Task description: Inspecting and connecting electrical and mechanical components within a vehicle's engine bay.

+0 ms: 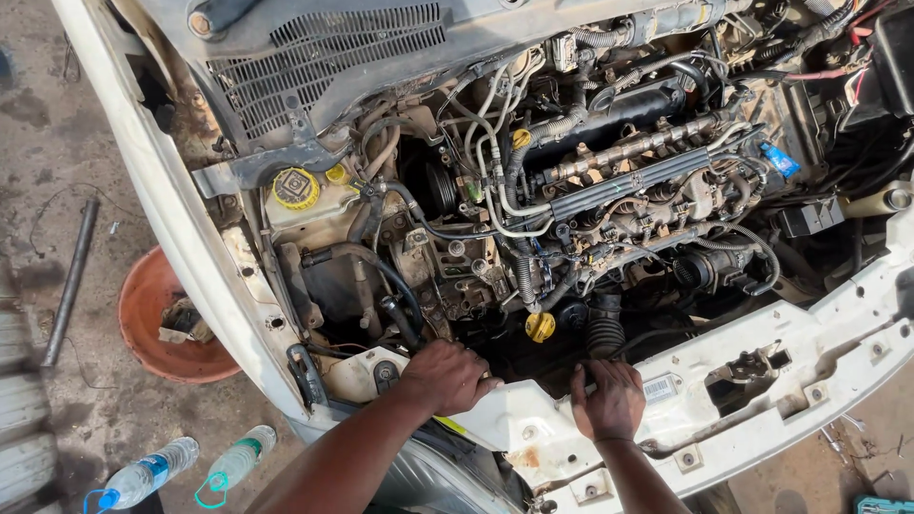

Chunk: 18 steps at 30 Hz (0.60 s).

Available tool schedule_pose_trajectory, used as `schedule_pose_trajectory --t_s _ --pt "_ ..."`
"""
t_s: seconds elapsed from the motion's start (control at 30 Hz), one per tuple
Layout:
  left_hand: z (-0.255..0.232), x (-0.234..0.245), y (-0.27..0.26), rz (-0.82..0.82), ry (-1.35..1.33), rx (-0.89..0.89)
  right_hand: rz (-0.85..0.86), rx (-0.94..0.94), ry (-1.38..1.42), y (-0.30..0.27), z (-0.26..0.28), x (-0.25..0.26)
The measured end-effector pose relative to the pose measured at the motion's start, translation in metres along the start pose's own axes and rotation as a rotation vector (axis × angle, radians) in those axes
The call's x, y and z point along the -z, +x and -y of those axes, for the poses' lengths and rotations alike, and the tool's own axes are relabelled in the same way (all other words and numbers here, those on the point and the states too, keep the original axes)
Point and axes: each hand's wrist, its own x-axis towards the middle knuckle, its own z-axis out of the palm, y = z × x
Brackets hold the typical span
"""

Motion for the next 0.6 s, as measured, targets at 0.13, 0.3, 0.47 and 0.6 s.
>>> schedule_pose_trajectory --t_s 0.13,0.3,0.47,0.6 --pt "0.005 -0.013 0.006 -0.087 0.035 -0.022 0.000 -0.006 -0.022 -0.001 -0.001 -0.003" --pt "0.005 -0.016 0.006 -0.149 0.037 -0.038 -0.022 0.009 -0.043 -0.002 -0.003 -0.006" --pt "0.004 -0.009 0.003 -0.055 0.066 -0.026 0.034 -0.030 -0.030 0.000 0.001 -0.001" --pt "0.006 -0.016 0.008 -0.103 0.030 -0.035 0.024 -0.043 -0.047 0.000 -0.001 -0.004"
